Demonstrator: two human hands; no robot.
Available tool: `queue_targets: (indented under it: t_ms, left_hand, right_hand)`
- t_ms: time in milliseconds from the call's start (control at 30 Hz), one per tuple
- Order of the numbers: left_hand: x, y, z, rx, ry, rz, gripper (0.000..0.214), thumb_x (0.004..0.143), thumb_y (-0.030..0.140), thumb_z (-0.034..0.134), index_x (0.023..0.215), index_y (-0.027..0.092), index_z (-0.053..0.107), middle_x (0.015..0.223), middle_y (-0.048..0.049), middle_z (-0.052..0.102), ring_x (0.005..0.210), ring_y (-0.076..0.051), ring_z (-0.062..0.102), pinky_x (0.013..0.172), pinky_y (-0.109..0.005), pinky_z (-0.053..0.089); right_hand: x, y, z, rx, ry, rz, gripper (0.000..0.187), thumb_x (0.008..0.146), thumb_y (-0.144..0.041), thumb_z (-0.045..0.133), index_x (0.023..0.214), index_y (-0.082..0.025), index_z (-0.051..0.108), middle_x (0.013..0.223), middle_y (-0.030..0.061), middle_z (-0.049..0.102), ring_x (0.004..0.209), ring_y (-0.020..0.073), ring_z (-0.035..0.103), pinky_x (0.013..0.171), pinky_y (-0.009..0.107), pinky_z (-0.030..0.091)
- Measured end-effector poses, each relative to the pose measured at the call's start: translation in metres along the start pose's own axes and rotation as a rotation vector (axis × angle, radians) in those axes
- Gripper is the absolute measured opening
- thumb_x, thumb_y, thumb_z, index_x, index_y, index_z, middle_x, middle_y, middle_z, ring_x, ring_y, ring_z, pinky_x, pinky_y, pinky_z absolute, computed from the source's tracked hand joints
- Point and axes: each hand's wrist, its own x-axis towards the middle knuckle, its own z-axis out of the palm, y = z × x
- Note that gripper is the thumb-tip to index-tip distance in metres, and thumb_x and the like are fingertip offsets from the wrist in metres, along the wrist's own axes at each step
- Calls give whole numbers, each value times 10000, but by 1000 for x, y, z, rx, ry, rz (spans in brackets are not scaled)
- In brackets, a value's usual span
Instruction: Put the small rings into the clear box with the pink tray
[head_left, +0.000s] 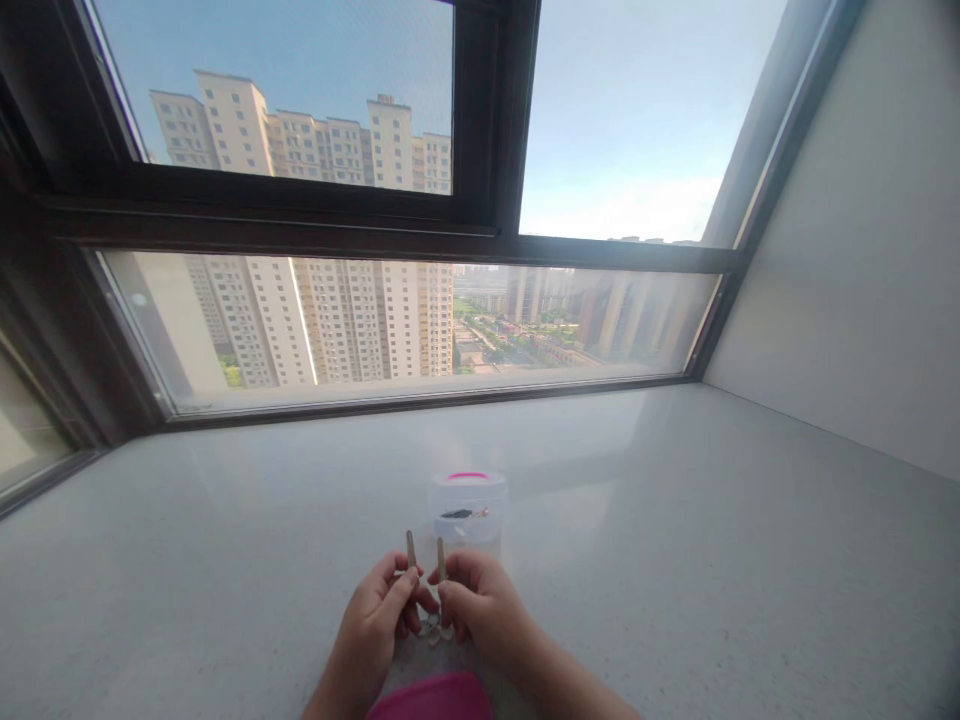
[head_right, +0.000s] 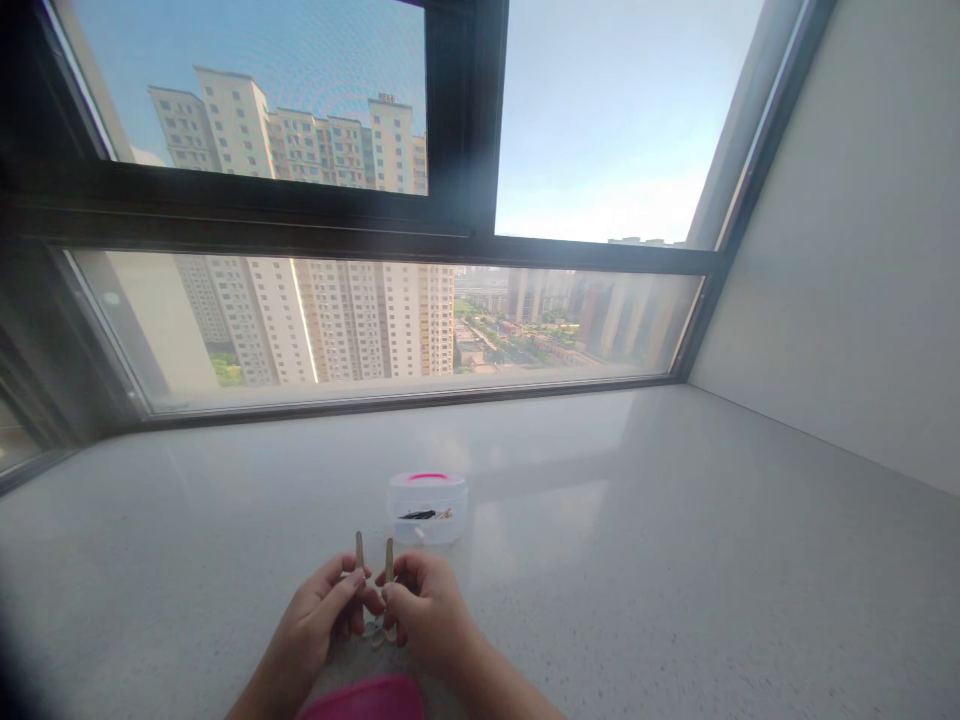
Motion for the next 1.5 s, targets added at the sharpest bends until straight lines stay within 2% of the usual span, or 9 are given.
queue_targets:
  t_ms: [167, 333, 567, 800, 1033, 1133, 1300, 1500]
  left_hand:
    - [0, 1, 2, 19, 41, 20, 312, 790, 495, 530, 775, 184, 537, 543, 13, 659, 428, -111, 509, 419, -196, 345]
    - [-2, 1, 3, 46, 38, 21, 297, 788, 482, 536, 780, 185, 539, 528, 22, 644, 426, -109, 502, 415, -192, 340]
    - [0, 0, 5, 23, 22, 14, 297, 804, 483, 512, 826, 187, 505, 517, 24, 636, 430, -109, 479, 430, -197, 347]
    - [-1, 2, 4, 26, 14, 16, 294, 790, 472, 552, 798, 179, 529, 525, 19, 627, 436, -102, 470, 428, -190, 340]
    - [-2, 5, 3, 14, 58, 15, 287, 744, 462, 627, 741, 179, 584, 476, 58, 518, 428, -94, 423, 392, -174, 291]
    - [-2, 5, 3, 9, 54, 13, 297, 727, 467, 646, 769, 178, 589, 507, 46, 550, 443, -101, 442, 399, -181, 308]
    - [-2, 4, 2, 19, 45, 16, 320, 731, 451, 651, 864, 165, 597, 617, 16, 613, 482, -106, 462, 415, -192, 314]
    - [-3, 10, 1, 64, 36, 76, 261, 746, 419, 662, 800, 167, 623, 658, 1, 626, 542, -122, 495, 492, -210, 385]
  right_hand:
    - [0, -1, -1, -13, -29, 24, 234, 633, -243, 522, 789, -112, 637, 485, -35, 565, 332, 57, 402, 322, 155, 280]
    - [0, -1, -1, -14, -34, 22, 239, 629, -234, 518, 794, -111, 641, 500, -26, 592, 316, 55, 401, 314, 154, 277]
    - [-3, -4, -2, -17, -46, -15, 163, 696, -270, 585, 756, -121, 611, 512, -33, 564, 342, 45, 385, 326, 151, 277]
    - [-3, -4, -1, -37, -57, -29, 288, 722, -401, 654, 771, -124, 591, 545, -30, 558, 364, 45, 388, 338, 156, 284]
    - [-4, -10, 1, -41, -45, -30, 483, 669, -586, 688, 758, -123, 582, 552, -23, 547, 373, 46, 380, 343, 171, 269]
    - [-4, -10, 1, -37, -49, -46, 513, 665, -626, 681, 760, -135, 566, 570, -29, 542, 376, 45, 380, 343, 173, 264]
    - [-4, -8, 0, -25, -37, -43, 513, 653, -630, 694, 741, -153, 524, 569, -39, 540, 381, 43, 386, 344, 166, 281]
    - [-3, -8, 1, -13, -7, -60, 463, 655, -555, 735, 710, -153, 511, 610, -11, 588, 399, 64, 474, 338, 161, 328]
